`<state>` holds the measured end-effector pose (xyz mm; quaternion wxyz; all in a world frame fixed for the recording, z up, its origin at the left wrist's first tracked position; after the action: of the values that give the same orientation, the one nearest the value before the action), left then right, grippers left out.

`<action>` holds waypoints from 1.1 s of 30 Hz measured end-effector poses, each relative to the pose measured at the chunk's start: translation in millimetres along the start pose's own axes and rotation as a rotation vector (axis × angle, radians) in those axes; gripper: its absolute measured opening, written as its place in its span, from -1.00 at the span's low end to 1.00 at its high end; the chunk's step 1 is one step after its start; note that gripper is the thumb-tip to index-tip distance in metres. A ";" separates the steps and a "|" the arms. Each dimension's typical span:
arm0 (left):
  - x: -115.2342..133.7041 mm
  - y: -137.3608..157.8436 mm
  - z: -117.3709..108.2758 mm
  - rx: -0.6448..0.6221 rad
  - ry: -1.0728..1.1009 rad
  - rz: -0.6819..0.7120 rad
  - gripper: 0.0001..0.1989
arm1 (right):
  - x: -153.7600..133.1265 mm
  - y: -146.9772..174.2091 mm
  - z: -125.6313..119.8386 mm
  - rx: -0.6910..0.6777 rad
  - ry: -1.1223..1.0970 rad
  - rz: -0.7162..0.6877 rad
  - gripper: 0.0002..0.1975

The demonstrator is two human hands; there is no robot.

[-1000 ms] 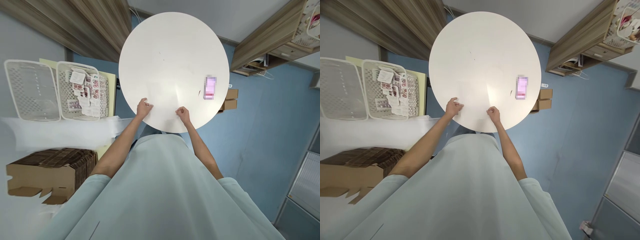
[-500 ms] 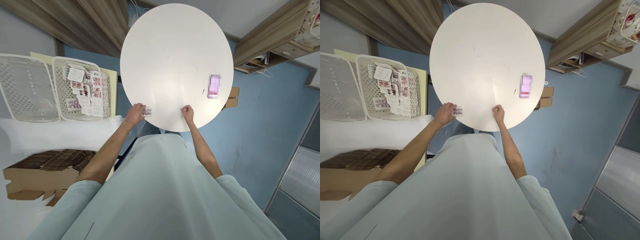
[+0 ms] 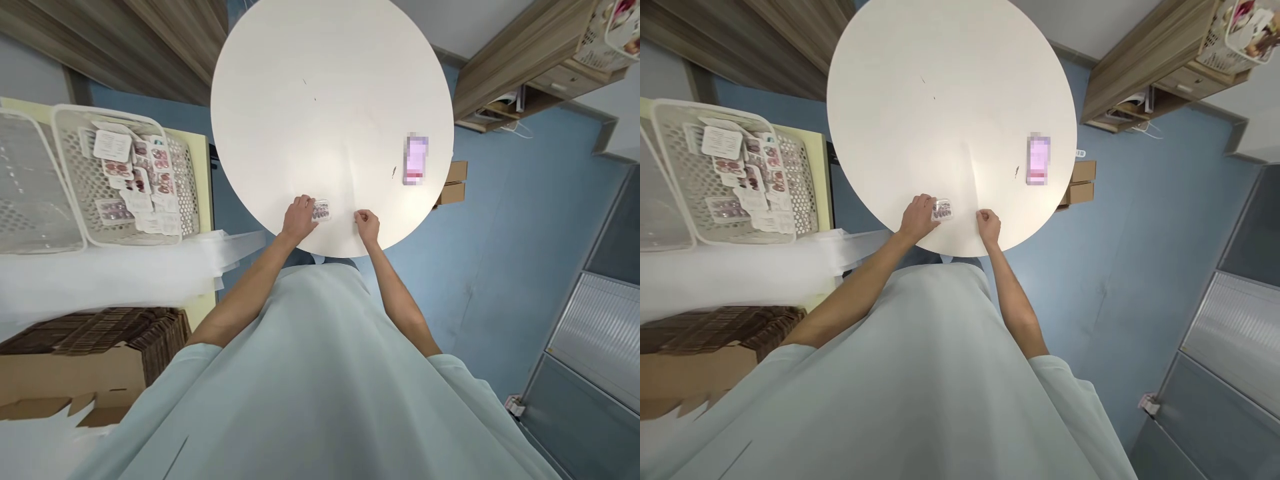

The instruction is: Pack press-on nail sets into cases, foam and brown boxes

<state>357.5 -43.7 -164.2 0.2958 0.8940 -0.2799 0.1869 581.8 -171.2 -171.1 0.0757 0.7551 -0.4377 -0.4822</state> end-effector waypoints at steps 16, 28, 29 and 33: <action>-5.2 13.5 2.4 0.026 0.127 -0.098 -0.15 | -79.1 61.9 66.0 -0.276 0.321 -0.410 -0.86; -40.4 43.2 4.1 0.135 0.490 -0.591 -0.66 | -78.2 55.7 136.6 -0.436 0.522 -0.397 -0.83; -42.6 41.0 5.1 0.135 0.489 -0.611 -0.69 | -77.4 55.7 139.0 -0.442 0.530 -0.393 -0.83; -50.8 34.4 9.2 0.127 0.492 -0.645 -0.82 | -75.4 56.6 140.6 -0.461 0.531 -0.385 -0.85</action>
<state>298.7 -52.8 -181.9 0.3417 0.8810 0.1060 0.3096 425.4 -106.9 -164.5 0.2619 0.8850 -0.1341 -0.3609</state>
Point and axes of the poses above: each hand's wrist, its own y-axis away from the middle knuckle, its own z-axis out of the palm, x = y × z, the point moved 8 cm from there along -y, towards the middle knuckle, and after that the axes turned 1 degree about -z, right-handed, at the moved point
